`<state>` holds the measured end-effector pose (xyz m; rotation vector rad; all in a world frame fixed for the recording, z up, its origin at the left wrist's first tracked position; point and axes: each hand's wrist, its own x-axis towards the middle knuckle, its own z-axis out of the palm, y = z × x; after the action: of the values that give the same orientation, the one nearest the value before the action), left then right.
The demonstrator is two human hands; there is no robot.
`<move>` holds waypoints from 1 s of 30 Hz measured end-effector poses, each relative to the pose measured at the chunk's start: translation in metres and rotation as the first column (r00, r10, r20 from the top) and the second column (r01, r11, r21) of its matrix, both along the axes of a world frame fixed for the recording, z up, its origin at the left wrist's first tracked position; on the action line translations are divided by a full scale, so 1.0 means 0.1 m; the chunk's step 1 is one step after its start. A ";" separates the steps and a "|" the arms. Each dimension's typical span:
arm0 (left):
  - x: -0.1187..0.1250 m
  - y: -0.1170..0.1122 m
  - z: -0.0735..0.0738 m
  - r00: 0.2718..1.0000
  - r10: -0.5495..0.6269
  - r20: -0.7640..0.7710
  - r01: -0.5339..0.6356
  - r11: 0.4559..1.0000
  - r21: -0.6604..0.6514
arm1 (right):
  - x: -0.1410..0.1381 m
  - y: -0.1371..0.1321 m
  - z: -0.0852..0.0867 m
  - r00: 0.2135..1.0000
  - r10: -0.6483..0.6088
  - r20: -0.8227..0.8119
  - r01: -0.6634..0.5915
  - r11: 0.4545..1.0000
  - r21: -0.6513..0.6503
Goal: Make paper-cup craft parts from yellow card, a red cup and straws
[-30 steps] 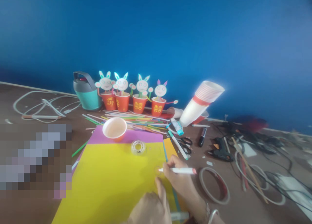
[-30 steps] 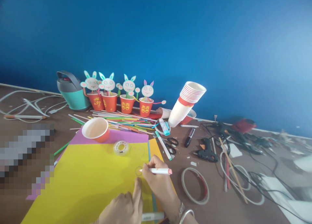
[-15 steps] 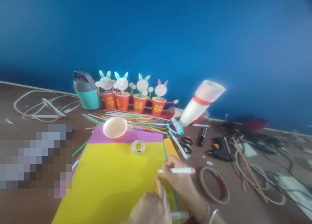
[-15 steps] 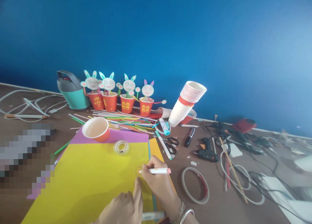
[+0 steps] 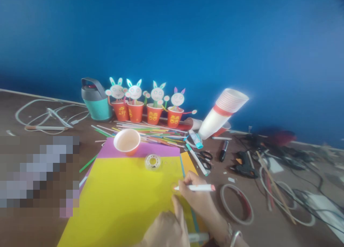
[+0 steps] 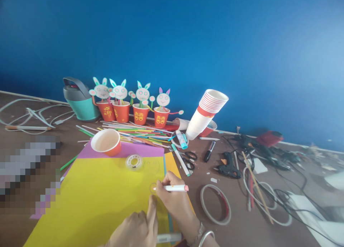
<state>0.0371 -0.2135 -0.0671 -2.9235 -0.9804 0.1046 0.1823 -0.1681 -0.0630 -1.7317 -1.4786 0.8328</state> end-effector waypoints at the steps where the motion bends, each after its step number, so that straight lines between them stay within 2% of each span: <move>1: 0.00 0.00 0.00 1.000 0.005 0.001 -0.005 1.000 -0.004 | 0.00 0.00 0.00 1.000 0.000 -0.005 0.000 1.000 -0.006; 9: -0.02 -0.01 -0.03 1.000 0.005 0.024 -0.006 1.000 0.011 | -0.01 0.00 0.01 1.000 -0.001 -0.006 0.001 1.000 -0.001; 13: -0.02 0.00 0.01 1.000 -0.004 0.013 0.004 1.000 0.031 | -0.01 0.01 0.03 1.000 -0.009 -0.013 0.009 1.000 -0.021; 18: -0.02 0.03 0.08 1.000 0.004 0.025 -0.005 0.999 0.053 | 0.04 0.03 0.05 0.971 -0.077 -0.225 0.076 0.997 -0.013; 22: -0.03 0.10 0.11 0.999 -0.038 0.007 0.038 0.999 0.038 | 0.08 0.02 0.10 0.925 -0.141 -0.352 0.153 0.988 0.007; 26: -0.05 0.12 0.13 1.000 0.004 0.006 -0.005 0.998 0.061 | 0.07 -0.03 0.16 0.931 -0.139 -0.339 0.137 0.990 -0.031; 30: -0.06 0.01 0.14 0.997 0.034 0.070 -0.040 0.995 0.090 | 0.05 -0.07 0.15 0.954 -0.095 -0.283 0.082 0.995 -0.055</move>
<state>0.0315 -0.2125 -0.0527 -2.8440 -1.0200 -0.0376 0.1870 -0.1751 -0.0482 -1.6167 -1.1907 1.0254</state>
